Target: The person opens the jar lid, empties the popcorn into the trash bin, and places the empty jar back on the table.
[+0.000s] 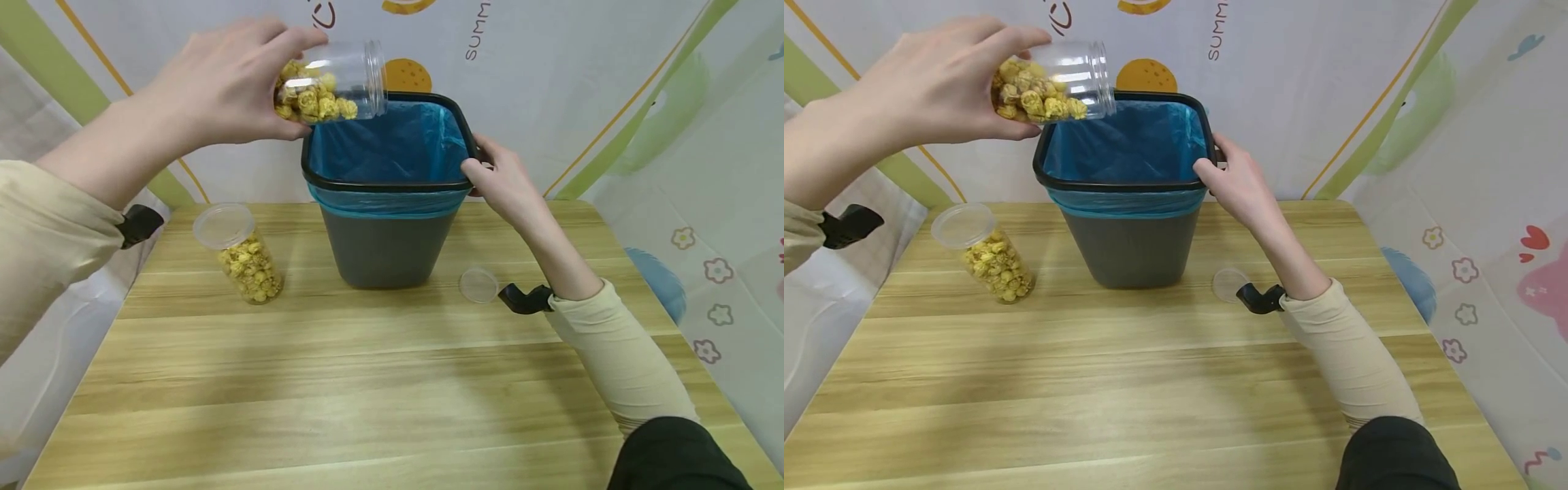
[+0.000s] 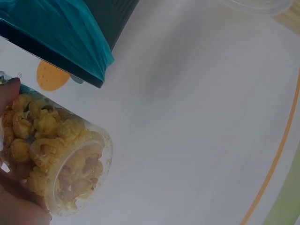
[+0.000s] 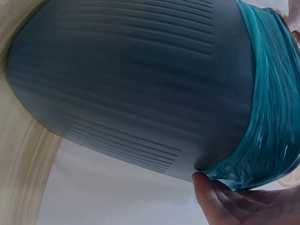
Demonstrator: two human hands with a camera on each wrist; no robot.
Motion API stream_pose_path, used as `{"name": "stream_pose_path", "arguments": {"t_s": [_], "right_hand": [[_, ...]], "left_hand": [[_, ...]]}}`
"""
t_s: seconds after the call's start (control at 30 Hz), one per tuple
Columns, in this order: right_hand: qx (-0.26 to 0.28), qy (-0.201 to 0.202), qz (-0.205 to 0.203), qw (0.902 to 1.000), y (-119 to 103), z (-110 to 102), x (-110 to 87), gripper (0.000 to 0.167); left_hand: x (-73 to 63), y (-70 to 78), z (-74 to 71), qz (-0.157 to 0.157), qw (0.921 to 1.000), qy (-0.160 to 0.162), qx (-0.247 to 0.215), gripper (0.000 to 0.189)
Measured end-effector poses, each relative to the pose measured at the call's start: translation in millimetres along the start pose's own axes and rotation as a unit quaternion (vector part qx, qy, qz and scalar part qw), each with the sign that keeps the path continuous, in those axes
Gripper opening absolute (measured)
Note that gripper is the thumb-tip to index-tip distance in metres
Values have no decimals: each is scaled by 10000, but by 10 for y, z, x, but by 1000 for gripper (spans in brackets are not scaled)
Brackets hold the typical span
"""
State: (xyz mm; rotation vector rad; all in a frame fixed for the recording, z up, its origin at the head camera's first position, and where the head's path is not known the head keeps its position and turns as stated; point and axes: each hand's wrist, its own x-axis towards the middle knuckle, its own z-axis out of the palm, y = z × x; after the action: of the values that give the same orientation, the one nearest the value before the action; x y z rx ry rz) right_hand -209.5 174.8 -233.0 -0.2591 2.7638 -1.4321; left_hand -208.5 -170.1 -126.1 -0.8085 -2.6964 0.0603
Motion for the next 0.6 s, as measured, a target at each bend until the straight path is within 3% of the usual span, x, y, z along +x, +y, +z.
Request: {"name": "stream_pose_path", "arguments": {"t_s": [0.4,0.6], "right_hand": [[48,-19,42,10000,-17,15,5,61],[-13,-11,67,10000,-19,20,10,62]], "left_hand": [[107,-13,-34,547,9967,-19,593,95],[155,-4,-55,642,9945,-117,818,94]]}}
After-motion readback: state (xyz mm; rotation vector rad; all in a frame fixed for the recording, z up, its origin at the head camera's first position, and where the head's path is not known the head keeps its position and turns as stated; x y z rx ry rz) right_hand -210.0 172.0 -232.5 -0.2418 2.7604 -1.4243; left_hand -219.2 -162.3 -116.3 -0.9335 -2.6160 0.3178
